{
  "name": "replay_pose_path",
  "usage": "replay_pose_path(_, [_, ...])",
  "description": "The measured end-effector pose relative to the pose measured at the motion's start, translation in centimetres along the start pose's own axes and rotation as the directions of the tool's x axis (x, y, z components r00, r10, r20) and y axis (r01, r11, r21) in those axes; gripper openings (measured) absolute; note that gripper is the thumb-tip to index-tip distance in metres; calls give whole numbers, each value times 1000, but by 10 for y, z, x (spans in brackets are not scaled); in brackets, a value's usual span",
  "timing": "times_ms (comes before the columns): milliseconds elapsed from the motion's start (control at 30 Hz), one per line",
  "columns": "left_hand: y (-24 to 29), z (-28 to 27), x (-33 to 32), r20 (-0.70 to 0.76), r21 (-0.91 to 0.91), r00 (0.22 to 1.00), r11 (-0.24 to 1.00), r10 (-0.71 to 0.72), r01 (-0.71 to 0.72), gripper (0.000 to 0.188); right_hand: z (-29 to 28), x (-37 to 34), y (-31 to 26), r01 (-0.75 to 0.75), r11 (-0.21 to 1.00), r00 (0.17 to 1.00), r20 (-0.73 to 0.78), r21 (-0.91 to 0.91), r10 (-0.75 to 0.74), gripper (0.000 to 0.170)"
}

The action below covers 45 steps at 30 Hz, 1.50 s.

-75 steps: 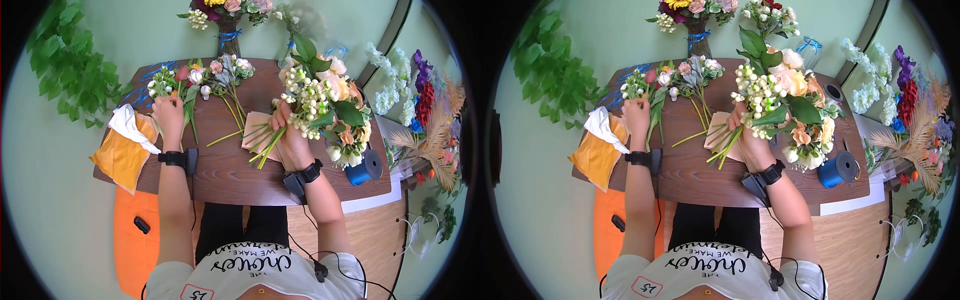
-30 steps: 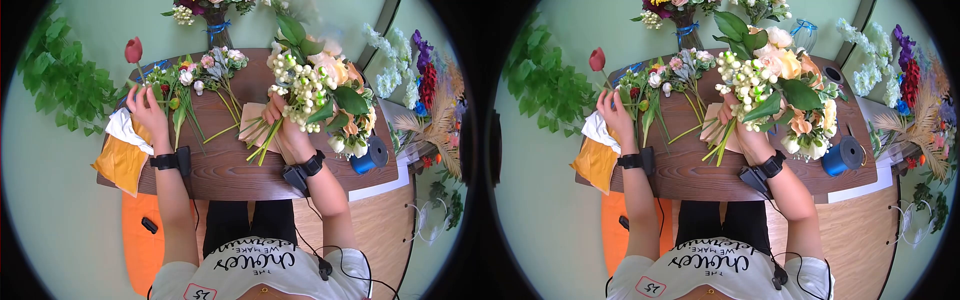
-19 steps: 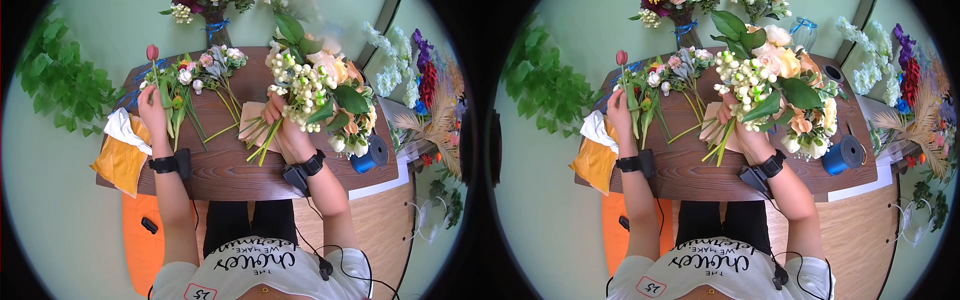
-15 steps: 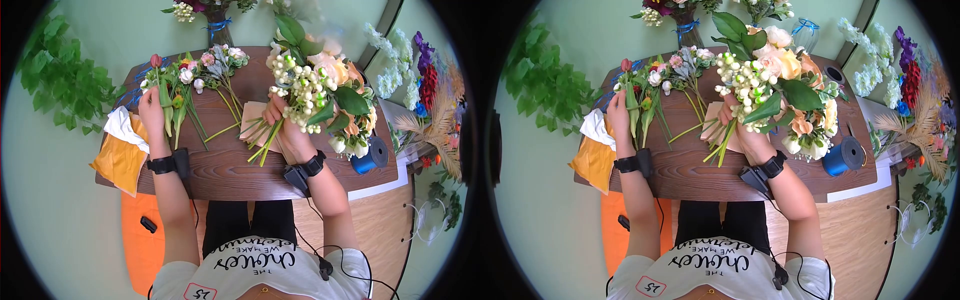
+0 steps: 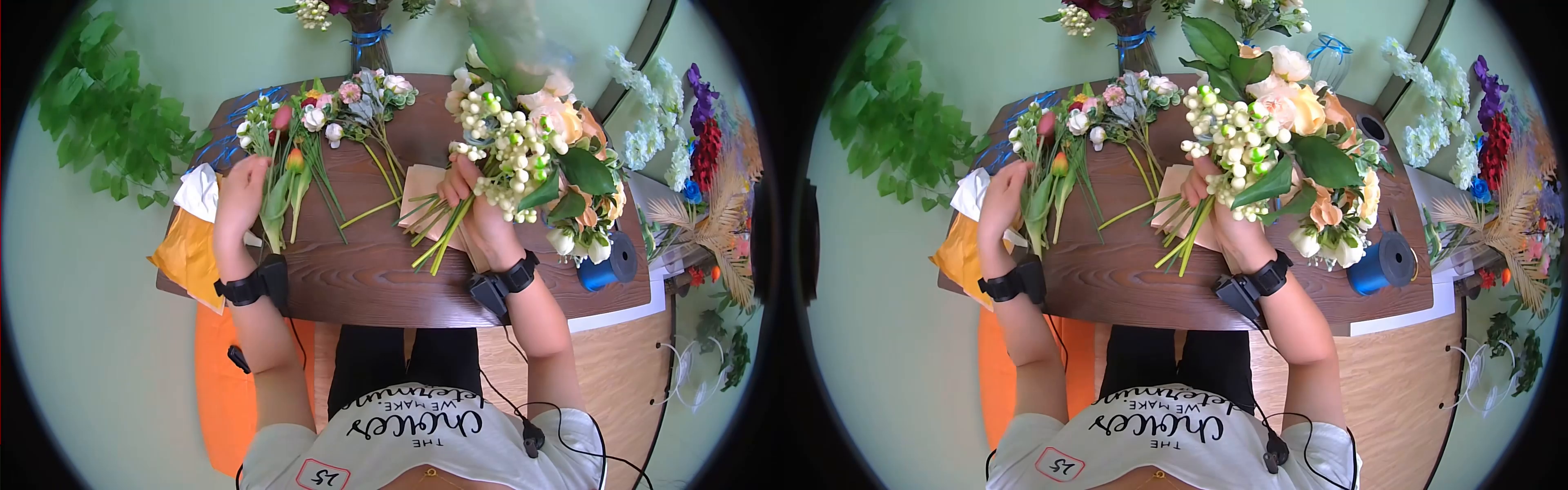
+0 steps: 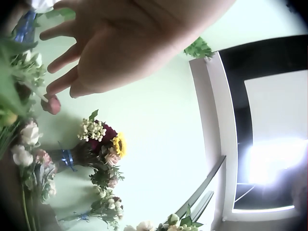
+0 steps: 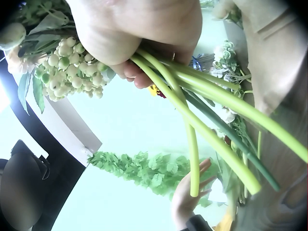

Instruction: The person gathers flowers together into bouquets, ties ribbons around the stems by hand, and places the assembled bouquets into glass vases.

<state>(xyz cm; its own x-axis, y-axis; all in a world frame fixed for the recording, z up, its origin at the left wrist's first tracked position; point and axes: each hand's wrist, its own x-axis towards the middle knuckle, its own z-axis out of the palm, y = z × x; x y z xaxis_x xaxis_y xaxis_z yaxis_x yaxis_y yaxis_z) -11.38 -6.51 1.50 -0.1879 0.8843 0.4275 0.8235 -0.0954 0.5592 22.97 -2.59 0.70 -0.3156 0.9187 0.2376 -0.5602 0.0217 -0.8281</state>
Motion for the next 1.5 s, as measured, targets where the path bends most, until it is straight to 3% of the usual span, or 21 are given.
replay_pose_path(33, [-4,-4,2,-69,79,997,997,28,-22,35,0,0,-1,5,1000,1000,3,-8,-5,19])
replay_pose_path(167, [11,-34,3,66,-23,991,993,-115,116,30,-2,2,-1,19,1000,1000,7,3,-20,20])
replay_pose_path(267, [25,-41,0,295,161,924,966,-242,201,31,-3,3,-2,30,1000,1000,-3,4,-30,21])
replay_pose_path(300, [27,-39,-5,311,174,922,967,-232,185,28,-1,2,-4,31,999,999,-13,9,-31,22])
replay_pose_path(400, [31,-18,-24,151,394,987,919,-56,-8,25,-4,5,-2,34,998,999,-12,53,-34,22])
replay_pose_path(433, [36,-12,-30,98,447,991,894,-92,39,26,-6,6,-1,30,997,1000,-7,75,-30,22])
replay_pose_path(533, [21,-1,-24,215,430,946,893,-241,130,23,-5,5,-3,31,999,999,6,12,-31,20])
replay_pose_path(667, [-2,5,-13,267,323,941,939,-207,115,24,-7,7,2,47,999,999,-17,23,-46,17])
replay_pose_path(700, [-7,5,-9,266,146,934,968,-239,206,24,-7,7,1,45,998,999,-13,33,-44,17])
replay_pose_path(767, [-19,5,0,285,-213,911,907,-297,363,24,-8,8,2,40,998,999,-13,45,-39,17])
replay_pose_path(867, [10,-12,8,331,-492,884,740,-330,460,24,-6,6,-1,35,998,999,-12,50,-35,18])
replay_pose_path(900, [13,-13,10,318,-573,900,695,-299,433,25,-6,6,0,28,997,999,-20,67,-27,18])
replay_pose_path(1033, [13,1,20,252,-708,940,618,-229,341,23,-6,6,0,22,998,1000,-7,62,-22,19])
replay_pose_path(1133, [4,11,26,287,-688,907,592,-309,419,23,-7,6,0,24,998,1000,-5,65,-24,20])
replay_pose_path(1167, [2,17,27,291,-743,884,496,-366,450,23,-7,6,-1,20,998,1000,-2,65,-20,20])
replay_pose_path(1267, [-24,20,30,422,-666,869,561,-259,492,22,-6,6,-3,21,998,1000,-8,60,-21,20])
replay_pose_path(1400, [-8,22,20,423,-376,862,812,-279,447,14,-3,4,-4,23,997,1000,-9,69,-23,21])
replay_pose_path(1433, [-6,24,14,455,-368,864,837,-217,404,17,-2,4,-5,21,997,1000,-8,73,-20,21])
replay_pose_path(1500, [5,23,1,559,-297,808,866,-185,403,20,-1,3,-5,17,997,1000,-16,81,-15,21])
